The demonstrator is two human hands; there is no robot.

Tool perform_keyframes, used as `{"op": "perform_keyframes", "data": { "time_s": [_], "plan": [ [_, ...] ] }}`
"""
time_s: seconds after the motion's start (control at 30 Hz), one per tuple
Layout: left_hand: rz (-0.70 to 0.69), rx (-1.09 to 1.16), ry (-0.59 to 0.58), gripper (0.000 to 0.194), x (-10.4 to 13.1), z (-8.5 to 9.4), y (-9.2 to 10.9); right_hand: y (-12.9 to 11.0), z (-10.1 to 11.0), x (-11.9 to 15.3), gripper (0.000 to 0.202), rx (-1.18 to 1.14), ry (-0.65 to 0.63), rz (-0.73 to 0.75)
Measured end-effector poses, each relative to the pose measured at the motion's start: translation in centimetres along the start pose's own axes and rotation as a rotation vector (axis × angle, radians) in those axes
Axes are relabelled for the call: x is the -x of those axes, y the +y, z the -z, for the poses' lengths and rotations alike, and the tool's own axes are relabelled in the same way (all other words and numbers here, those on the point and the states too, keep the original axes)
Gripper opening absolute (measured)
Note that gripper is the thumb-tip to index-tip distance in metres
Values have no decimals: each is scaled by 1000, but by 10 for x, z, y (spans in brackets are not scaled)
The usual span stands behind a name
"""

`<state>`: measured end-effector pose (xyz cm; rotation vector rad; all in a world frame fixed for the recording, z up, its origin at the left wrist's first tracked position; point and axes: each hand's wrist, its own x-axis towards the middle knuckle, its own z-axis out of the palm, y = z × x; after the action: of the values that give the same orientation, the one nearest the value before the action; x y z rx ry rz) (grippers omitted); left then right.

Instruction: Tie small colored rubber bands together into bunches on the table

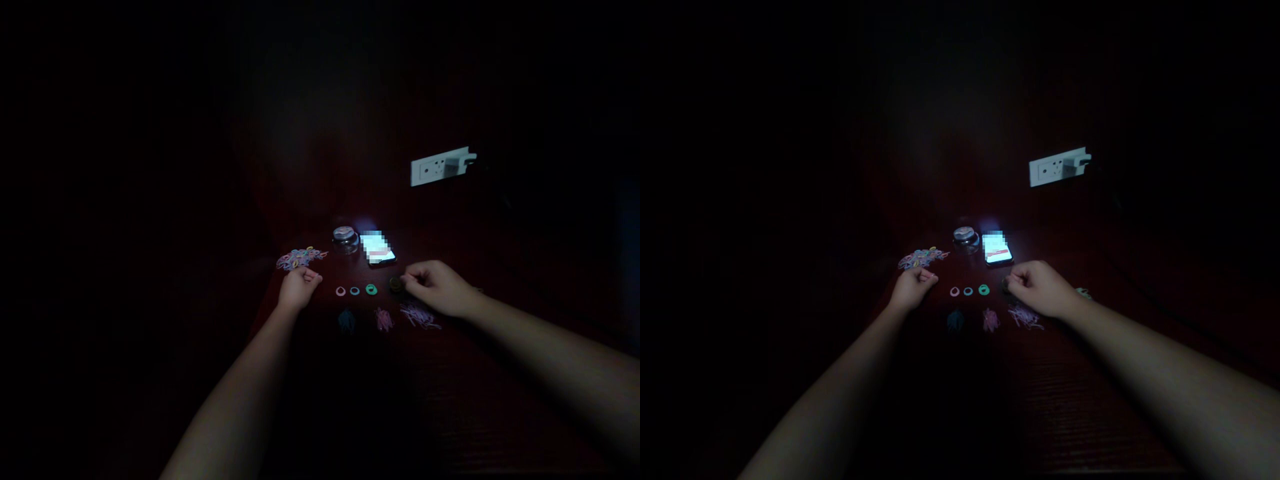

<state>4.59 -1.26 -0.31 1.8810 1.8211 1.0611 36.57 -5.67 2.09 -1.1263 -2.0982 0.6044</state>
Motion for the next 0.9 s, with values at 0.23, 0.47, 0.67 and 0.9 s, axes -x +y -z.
{"op": "perform_keyframes", "data": {
  "time_s": [0.23, 0.47, 0.67, 0.9],
  "plan": [
    [7, 26, -12, 13, 1, 0, 3, 0, 0, 0, 33, -2, -15, -5],
    [-27, 4, -12, 22, 3, 1, 4, -1, 0, 1, 33, -2, -19, 9],
    [-31, 64, -5, 21, 2, -1, 4, 0, -1, 0, 33, -2, -15, 3],
    [-3, 26, -68, 19, 4, 2, 9, 0, -1, -1, 35, 15, -22, 14]
  ]
}}
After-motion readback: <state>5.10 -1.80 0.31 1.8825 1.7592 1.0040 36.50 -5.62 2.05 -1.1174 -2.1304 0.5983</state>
